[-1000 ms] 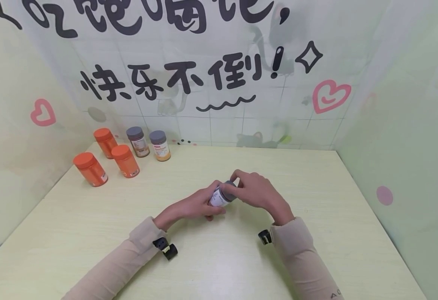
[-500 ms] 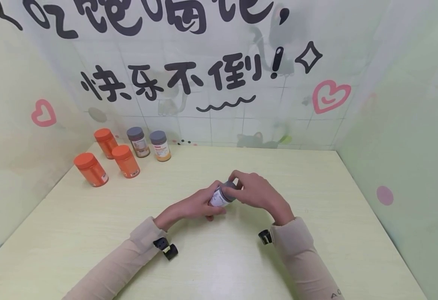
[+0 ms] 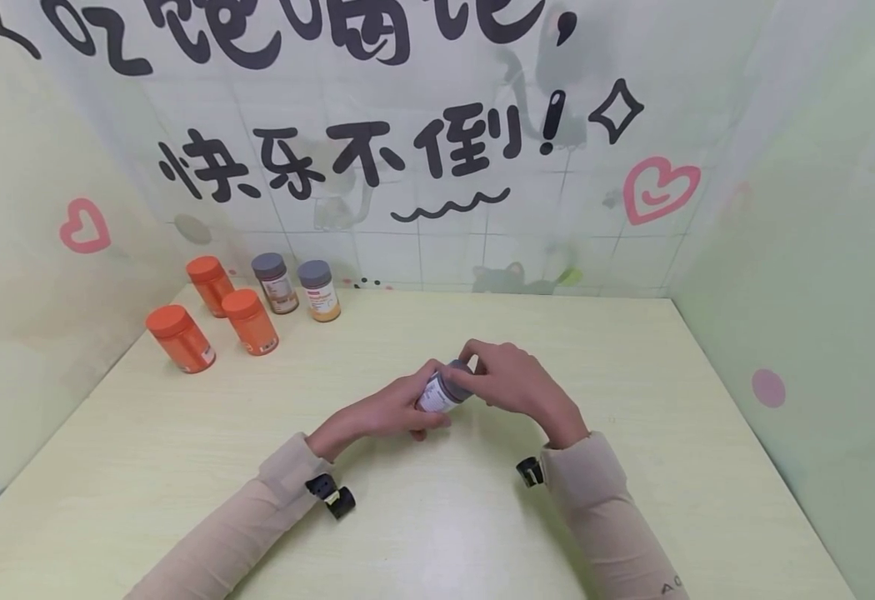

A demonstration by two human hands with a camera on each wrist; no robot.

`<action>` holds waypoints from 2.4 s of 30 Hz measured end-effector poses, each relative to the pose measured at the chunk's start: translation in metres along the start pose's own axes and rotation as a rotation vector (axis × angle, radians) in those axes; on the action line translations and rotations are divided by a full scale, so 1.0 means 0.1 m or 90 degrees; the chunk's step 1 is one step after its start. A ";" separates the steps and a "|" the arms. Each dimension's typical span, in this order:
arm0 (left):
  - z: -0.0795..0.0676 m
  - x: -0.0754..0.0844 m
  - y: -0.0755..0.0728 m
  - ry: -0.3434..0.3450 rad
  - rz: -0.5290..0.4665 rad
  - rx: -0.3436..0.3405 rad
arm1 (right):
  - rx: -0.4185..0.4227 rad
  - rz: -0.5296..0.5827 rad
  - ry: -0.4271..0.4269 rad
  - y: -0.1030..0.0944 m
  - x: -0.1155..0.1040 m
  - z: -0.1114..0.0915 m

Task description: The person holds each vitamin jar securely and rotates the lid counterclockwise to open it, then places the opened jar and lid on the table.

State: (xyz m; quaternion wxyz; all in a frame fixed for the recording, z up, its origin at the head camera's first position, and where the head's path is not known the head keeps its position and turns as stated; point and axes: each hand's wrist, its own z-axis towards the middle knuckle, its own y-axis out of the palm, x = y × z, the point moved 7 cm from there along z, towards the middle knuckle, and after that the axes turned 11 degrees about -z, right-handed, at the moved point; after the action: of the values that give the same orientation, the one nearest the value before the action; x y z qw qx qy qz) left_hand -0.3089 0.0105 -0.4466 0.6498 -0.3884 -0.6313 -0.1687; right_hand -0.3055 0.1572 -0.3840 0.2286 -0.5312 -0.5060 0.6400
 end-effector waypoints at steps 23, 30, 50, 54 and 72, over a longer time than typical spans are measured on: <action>0.01 0.00 0.01 0.003 -0.001 -0.006 | -0.003 -0.011 0.001 -0.02 0.01 0.00; 0.00 0.01 0.00 0.003 0.000 -0.004 | 0.012 -0.029 0.022 -0.03 0.03 0.01; 0.01 0.00 0.00 0.014 0.010 -0.008 | -0.003 -0.006 0.004 -0.01 0.02 0.01; 0.02 -0.01 0.00 0.012 0.006 -0.008 | -0.011 0.009 -0.005 0.00 0.01 0.00; 0.01 0.00 0.01 0.017 0.006 -0.011 | -0.008 0.037 -0.026 0.02 0.00 0.01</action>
State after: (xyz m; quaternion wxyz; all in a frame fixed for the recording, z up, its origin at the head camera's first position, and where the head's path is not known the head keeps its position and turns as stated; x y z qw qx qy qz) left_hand -0.3087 0.0119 -0.4469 0.6559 -0.3946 -0.6190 -0.1762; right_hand -0.3064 0.1561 -0.3861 0.1961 -0.5337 -0.4989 0.6540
